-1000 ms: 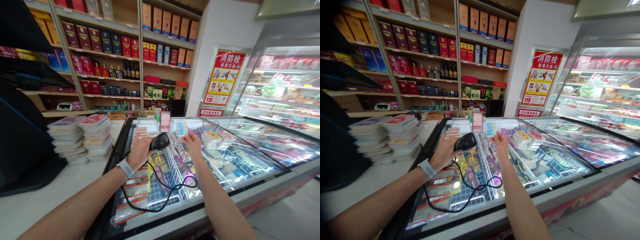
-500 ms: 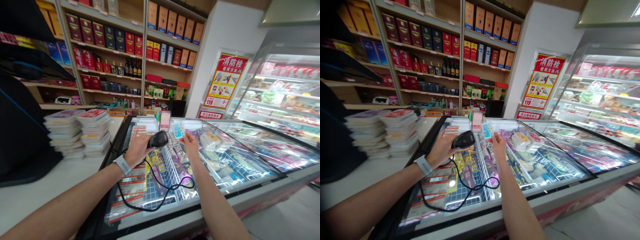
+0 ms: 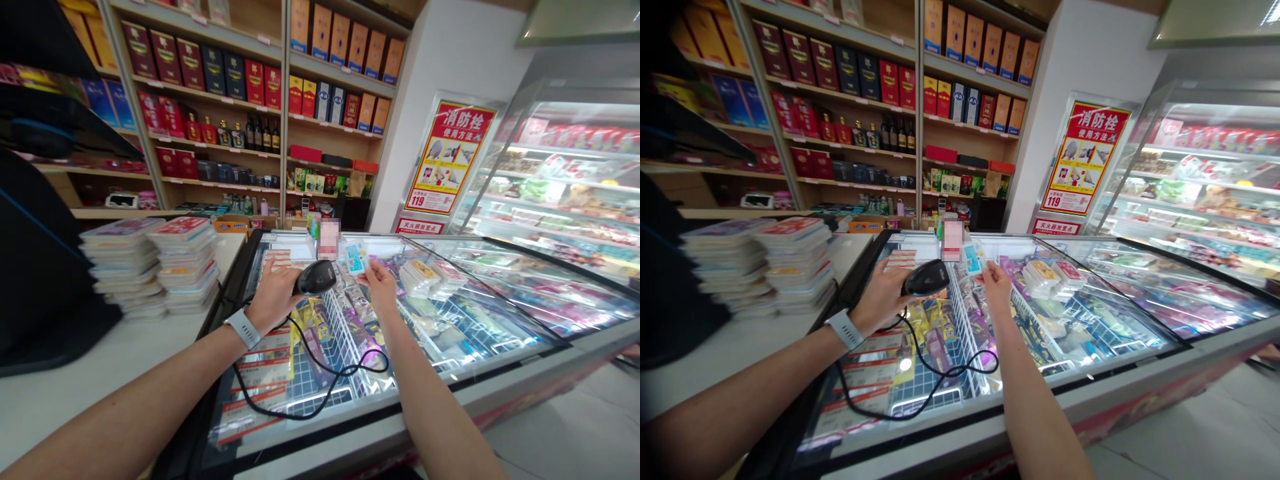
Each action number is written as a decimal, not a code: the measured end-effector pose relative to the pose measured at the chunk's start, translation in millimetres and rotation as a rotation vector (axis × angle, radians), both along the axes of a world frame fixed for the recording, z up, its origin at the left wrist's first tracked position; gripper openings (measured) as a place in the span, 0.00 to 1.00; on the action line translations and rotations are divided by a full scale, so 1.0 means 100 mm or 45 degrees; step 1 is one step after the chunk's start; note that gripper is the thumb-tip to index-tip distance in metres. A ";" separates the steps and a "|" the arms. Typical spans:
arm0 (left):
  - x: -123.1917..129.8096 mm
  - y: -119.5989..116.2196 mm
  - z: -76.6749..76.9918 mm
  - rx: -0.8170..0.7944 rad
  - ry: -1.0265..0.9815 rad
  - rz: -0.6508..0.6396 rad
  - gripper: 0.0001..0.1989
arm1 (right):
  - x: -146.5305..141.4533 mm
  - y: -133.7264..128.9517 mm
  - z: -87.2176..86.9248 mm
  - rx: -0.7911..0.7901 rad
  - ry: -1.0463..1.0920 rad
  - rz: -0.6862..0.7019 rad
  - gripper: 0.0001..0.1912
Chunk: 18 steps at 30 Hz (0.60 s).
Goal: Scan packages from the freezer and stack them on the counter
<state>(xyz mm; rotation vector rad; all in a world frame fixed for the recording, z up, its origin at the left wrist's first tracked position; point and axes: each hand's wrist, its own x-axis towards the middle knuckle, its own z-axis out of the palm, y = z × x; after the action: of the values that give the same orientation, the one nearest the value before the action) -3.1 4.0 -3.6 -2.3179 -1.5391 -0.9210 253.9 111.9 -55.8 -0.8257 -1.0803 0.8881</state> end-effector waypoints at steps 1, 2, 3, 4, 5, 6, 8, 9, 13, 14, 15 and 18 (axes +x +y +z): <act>0.00 0.00 0.00 0.003 -0.005 0.000 0.09 | 0.00 0.00 0.00 0.004 -0.003 0.000 0.28; 0.00 0.00 0.00 0.007 -0.008 0.000 0.09 | 0.00 0.00 0.00 0.007 -0.003 -0.002 0.28; 0.00 0.00 0.00 0.011 -0.010 -0.001 0.09 | 0.00 0.00 0.00 0.010 -0.003 -0.006 0.28; 0.00 0.00 0.00 0.014 -0.005 0.000 0.09 | 0.00 0.00 0.00 0.011 -0.002 -0.009 0.28; 0.00 0.01 -0.01 0.016 0.003 0.001 0.10 | 0.00 0.00 0.00 0.013 -0.003 -0.008 0.28; -0.01 0.01 -0.02 0.019 0.014 0.000 0.10 | 0.00 0.00 0.00 0.013 -0.004 -0.007 0.28; -0.01 0.03 -0.03 0.026 0.031 -0.002 0.10 | 0.00 0.00 0.01 0.010 -0.006 -0.001 0.28; -0.02 0.03 -0.03 0.030 0.035 -0.002 0.10 | 0.00 0.00 0.01 0.009 -0.006 0.002 0.28; -0.03 0.04 -0.03 0.043 0.022 -0.004 0.10 | 0.00 0.00 0.01 0.016 -0.002 0.007 0.28; -0.03 0.03 -0.03 0.043 0.018 -0.004 0.10 | 0.00 0.00 0.01 0.017 -0.002 0.006 0.28; -0.03 0.03 -0.02 0.043 0.014 -0.004 0.10 | 0.00 0.00 0.01 0.017 -0.002 0.003 0.28; -0.03 0.03 -0.02 0.038 0.008 0.000 0.10 | 0.00 0.00 0.01 0.021 0.006 0.002 0.27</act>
<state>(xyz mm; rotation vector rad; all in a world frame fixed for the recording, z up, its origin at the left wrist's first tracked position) -6.1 6.6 -5.6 -2.2985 -1.5122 -0.9292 253.6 111.6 -54.7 -0.8088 -1.0826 0.8812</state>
